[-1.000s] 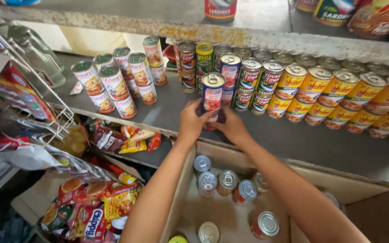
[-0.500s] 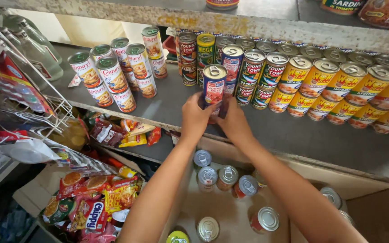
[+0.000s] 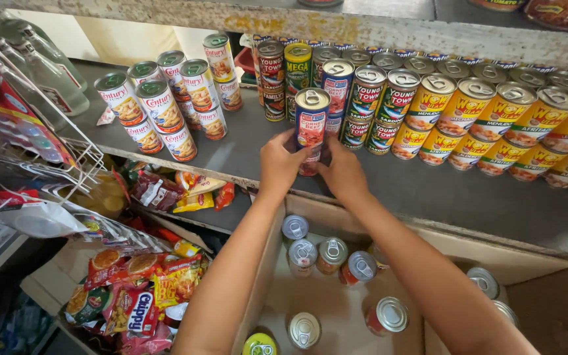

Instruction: Stocking various canned goods onto shelves from a cardboard box in a store.

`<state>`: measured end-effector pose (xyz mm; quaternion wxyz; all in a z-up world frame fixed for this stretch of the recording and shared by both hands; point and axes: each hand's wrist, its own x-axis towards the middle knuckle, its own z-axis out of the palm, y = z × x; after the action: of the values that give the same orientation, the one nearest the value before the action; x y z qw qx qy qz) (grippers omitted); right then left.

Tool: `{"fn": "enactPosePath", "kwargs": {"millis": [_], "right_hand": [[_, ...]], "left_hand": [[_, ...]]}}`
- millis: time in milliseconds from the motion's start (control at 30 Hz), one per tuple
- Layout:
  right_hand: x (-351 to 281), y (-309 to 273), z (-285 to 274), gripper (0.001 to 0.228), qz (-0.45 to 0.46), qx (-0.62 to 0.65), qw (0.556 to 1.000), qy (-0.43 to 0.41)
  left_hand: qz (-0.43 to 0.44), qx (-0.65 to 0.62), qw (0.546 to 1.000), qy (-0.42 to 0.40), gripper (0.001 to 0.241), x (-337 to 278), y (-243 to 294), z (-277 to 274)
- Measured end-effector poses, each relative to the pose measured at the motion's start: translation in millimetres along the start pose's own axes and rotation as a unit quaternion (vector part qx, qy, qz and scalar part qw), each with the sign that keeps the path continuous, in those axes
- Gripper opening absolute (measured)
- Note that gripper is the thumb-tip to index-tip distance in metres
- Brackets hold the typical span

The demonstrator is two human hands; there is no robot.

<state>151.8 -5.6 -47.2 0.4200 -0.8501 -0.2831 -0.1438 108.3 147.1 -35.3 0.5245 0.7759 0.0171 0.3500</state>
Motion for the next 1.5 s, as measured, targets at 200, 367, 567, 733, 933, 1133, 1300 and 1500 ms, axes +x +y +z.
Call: {"fn": "enactPosePath", "kwargs": {"millis": [200, 367, 567, 733, 933, 1133, 1300, 1500], "right_hand": [[-1, 6, 3, 0.066, -0.017, 0.015, 1.0, 0.007], [-2, 12, 6, 0.069, -0.033, 0.034, 0.999, 0.013], [-3, 34, 22, 0.06, -0.007, 0.025, 0.999, 0.032], [-7, 37, 19, 0.03, -0.022, 0.066, 0.997, -0.035], [-3, 36, 20, 0.032, -0.037, 0.062, 0.996, -0.052], [19, 40, 29, 0.034, -0.052, 0.055, 0.994, -0.083], [42, 72, 51, 0.037, -0.081, 0.063, 0.992, -0.075], [65, 100, 69, 0.041, -0.14, 0.05, 0.988, -0.051]], "left_hand": [[-0.015, -0.019, 1.0, 0.007, 0.046, -1, 1, 4], [-0.002, -0.03, 0.999, 0.028, 0.047, -7, 1, 11], [-0.008, -0.046, 0.997, 0.053, 0.046, -7, 6, 12], [0.005, -0.002, 0.998, 0.061, 0.048, -8, 6, 13], [-0.014, -0.102, 0.994, 0.037, 0.045, 0, -11, 17], [0.027, 0.0, 0.997, 0.07, 0.041, 25, -20, 13], [0.006, -0.019, 0.998, 0.058, 0.039, 45, -36, 21], [0.013, -0.07, 0.996, 0.047, 0.043, 71, -46, 30]]}}
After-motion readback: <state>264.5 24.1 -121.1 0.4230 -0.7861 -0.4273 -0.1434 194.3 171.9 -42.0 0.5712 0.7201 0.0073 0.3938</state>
